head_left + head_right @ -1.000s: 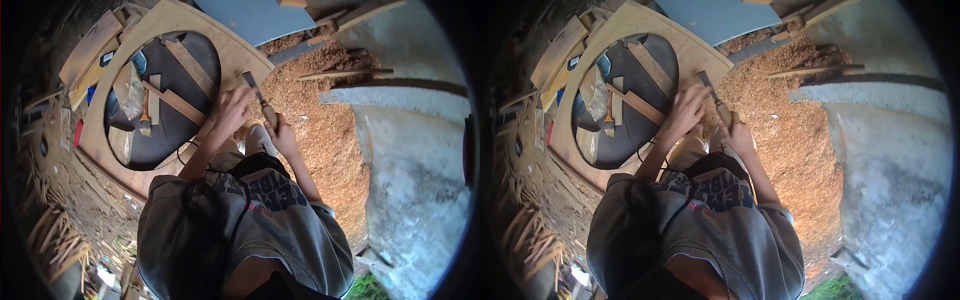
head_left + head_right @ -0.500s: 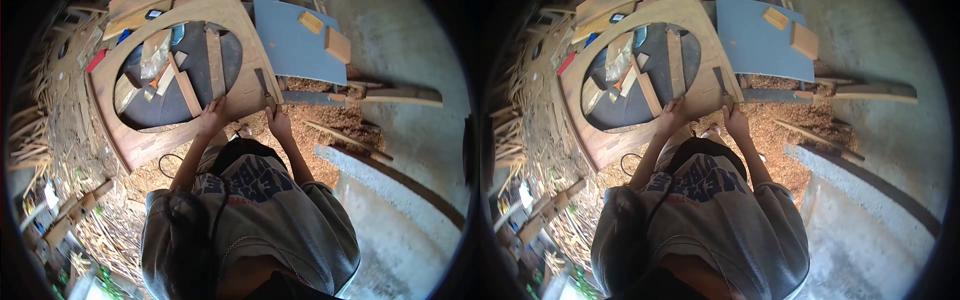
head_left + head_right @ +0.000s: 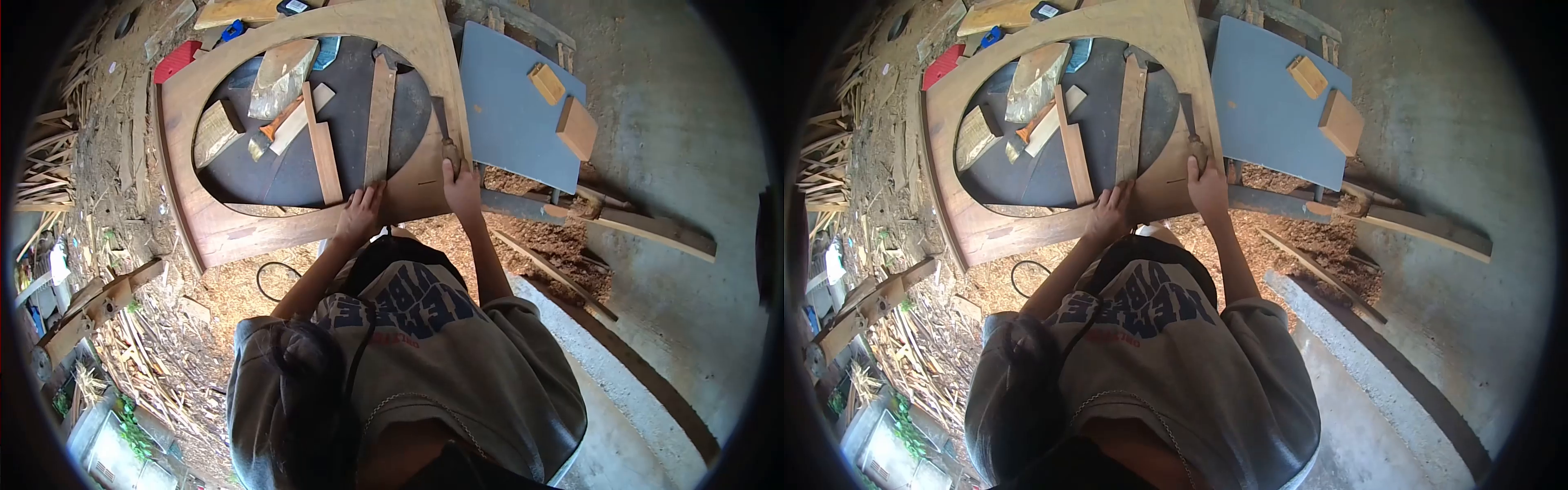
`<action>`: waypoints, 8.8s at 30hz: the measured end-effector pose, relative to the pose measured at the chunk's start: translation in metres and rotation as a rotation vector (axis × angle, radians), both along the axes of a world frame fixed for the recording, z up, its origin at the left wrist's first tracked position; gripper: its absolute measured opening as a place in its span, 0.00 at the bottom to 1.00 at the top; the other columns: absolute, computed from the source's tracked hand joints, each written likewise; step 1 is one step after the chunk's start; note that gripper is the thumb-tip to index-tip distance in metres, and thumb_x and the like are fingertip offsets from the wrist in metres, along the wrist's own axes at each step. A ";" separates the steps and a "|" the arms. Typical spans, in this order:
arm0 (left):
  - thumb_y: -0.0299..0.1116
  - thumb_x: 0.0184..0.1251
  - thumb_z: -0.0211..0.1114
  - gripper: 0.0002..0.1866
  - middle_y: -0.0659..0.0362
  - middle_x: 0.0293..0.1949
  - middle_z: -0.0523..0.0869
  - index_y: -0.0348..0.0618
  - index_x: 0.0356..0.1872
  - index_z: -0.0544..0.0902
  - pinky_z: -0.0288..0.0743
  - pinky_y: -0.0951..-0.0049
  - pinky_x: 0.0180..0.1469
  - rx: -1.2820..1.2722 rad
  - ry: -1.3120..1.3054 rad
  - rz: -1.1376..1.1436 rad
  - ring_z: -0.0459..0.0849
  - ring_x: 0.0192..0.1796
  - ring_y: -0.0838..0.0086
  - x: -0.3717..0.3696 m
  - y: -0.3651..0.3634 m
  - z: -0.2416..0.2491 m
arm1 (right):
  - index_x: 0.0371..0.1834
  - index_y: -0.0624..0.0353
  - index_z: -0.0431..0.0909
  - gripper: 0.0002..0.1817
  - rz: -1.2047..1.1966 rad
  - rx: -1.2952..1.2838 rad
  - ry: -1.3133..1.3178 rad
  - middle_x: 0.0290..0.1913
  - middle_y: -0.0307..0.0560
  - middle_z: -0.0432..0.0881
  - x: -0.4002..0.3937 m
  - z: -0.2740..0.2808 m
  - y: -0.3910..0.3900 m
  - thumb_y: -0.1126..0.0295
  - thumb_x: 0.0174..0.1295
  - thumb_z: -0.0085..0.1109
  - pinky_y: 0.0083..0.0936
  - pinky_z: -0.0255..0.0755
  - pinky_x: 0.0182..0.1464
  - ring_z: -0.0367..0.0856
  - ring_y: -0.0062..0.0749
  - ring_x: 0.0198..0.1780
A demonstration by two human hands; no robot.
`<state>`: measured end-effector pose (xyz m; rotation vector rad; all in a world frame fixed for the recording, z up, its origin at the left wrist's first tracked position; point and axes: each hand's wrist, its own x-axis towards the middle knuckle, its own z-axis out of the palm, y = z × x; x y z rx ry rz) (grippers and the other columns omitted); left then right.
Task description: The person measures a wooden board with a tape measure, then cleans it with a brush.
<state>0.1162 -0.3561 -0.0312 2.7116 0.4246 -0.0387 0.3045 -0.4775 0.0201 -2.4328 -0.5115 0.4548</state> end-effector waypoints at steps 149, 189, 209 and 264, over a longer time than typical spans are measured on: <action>0.44 0.36 0.69 0.47 0.54 0.44 0.68 0.30 0.61 0.61 0.73 0.72 0.46 0.013 0.004 -0.258 0.73 0.47 0.67 0.002 0.029 -0.007 | 0.28 0.68 0.76 0.33 0.097 -0.165 0.138 0.16 0.51 0.77 0.130 0.065 0.239 0.42 0.60 0.41 0.33 0.74 0.32 0.81 0.39 0.22; 0.50 0.29 0.73 0.54 0.54 0.46 0.69 0.26 0.60 0.61 0.71 0.73 0.47 -0.071 -0.019 -0.263 0.70 0.47 0.68 0.002 0.035 0.006 | 0.34 0.67 0.75 0.30 0.023 -0.076 0.310 0.16 0.46 0.74 0.073 0.056 0.154 0.44 0.60 0.47 0.25 0.68 0.18 0.76 0.29 0.16; 0.45 0.31 0.70 0.51 0.56 0.42 0.69 0.29 0.61 0.61 0.74 0.75 0.45 0.096 -0.152 -0.203 0.72 0.46 0.71 0.000 0.024 -0.032 | 0.29 0.65 0.75 0.28 -0.007 -0.089 0.271 0.13 0.44 0.74 0.068 0.073 0.202 0.45 0.60 0.45 0.25 0.69 0.19 0.75 0.29 0.14; 0.48 0.26 0.74 0.53 0.55 0.48 0.68 0.26 0.58 0.64 0.72 0.73 0.46 -0.089 -0.032 -0.257 0.68 0.48 0.69 0.005 0.041 0.003 | 0.26 0.63 0.73 0.27 0.065 0.019 0.287 0.12 0.41 0.70 0.048 0.041 0.204 0.44 0.59 0.50 0.23 0.59 0.12 0.67 0.24 0.10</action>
